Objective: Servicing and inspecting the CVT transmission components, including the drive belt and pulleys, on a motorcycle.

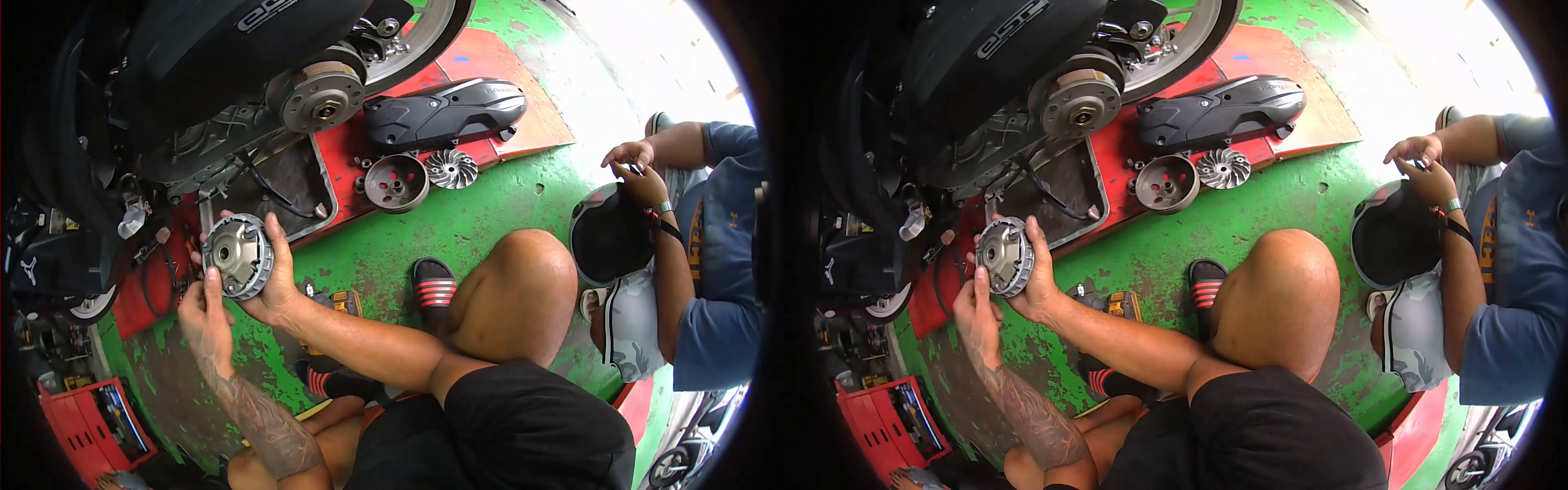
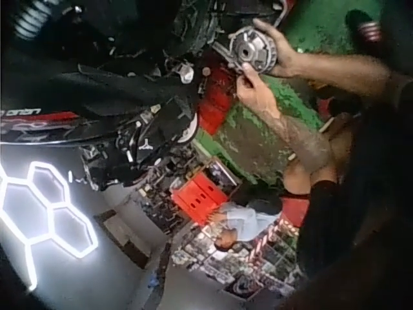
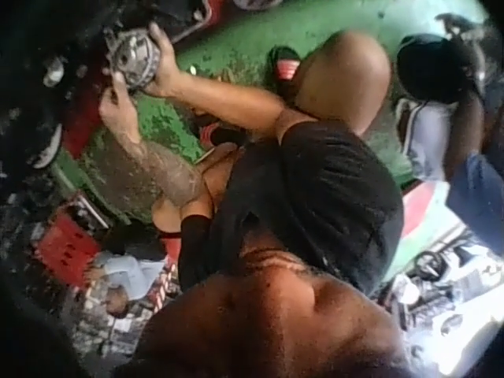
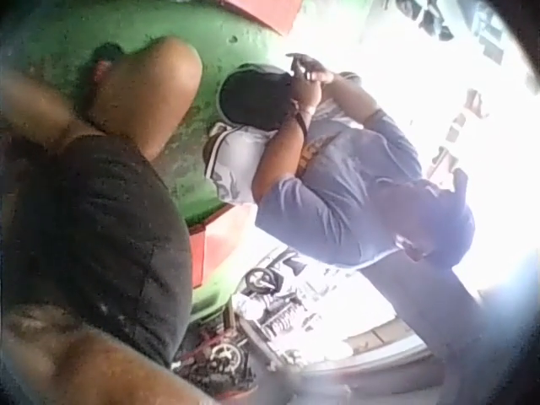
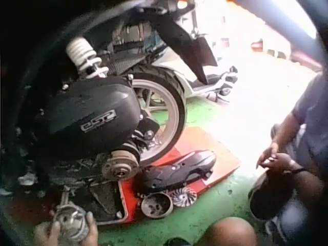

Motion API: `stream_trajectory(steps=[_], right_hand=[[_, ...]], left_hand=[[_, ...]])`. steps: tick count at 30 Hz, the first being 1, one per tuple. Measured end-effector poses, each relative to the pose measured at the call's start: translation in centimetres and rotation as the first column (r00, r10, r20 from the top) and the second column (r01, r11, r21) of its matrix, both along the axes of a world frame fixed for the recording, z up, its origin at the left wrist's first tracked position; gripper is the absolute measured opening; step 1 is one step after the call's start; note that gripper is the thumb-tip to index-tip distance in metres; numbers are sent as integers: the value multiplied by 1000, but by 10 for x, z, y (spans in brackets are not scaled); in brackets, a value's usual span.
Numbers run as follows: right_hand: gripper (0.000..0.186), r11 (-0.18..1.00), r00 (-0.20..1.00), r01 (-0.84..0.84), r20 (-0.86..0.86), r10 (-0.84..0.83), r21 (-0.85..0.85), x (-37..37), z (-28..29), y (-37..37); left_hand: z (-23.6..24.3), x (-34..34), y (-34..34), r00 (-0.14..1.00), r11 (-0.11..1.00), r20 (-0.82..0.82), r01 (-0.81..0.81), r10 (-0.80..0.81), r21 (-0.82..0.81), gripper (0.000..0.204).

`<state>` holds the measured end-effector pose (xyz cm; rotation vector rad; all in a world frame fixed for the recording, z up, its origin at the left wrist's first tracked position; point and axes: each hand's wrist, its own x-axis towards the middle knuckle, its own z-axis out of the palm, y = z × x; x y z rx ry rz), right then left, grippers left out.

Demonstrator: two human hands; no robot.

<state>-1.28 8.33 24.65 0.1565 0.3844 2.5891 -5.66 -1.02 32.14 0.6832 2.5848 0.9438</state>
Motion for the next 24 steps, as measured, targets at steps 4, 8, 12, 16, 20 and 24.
stream_trajectory(steps=[4, 8, 12, 16, 20, 24], right_hand=[[68, 998, 999, 4, -36, -2, 56, 4, 4, -1], [76, 978, 995, 20, 87, -38, 206, 21, -1, 20], [77, 956, 999, -6, 35, -4, 293, 17, 6, 9], [84, 890, 998, -65, 47, 49, 452, 16, 6, 1], [90, 903, 981, -175, 151, 124, 392, 16, 12, -22], [89, 932, 973, -175, 198, 115, 318, 15, 9, -31]], left_hand=[[26, 4, -8, 972, 967, -227, 117, -64, 227, 37], [55, 12, 35, 723, 806, -375, 575, -580, -137, 72], [72, -1, 26, 671, 733, -298, 596, -679, -329, 83], [79, -1, 10, 717, 759, -255, 582, -649, -292, 86], [74, -3, -5, 740, 773, -254, 534, -623, -342, 88], [70, -5, -13, 809, 830, -219, 487, -546, -271, 81]])
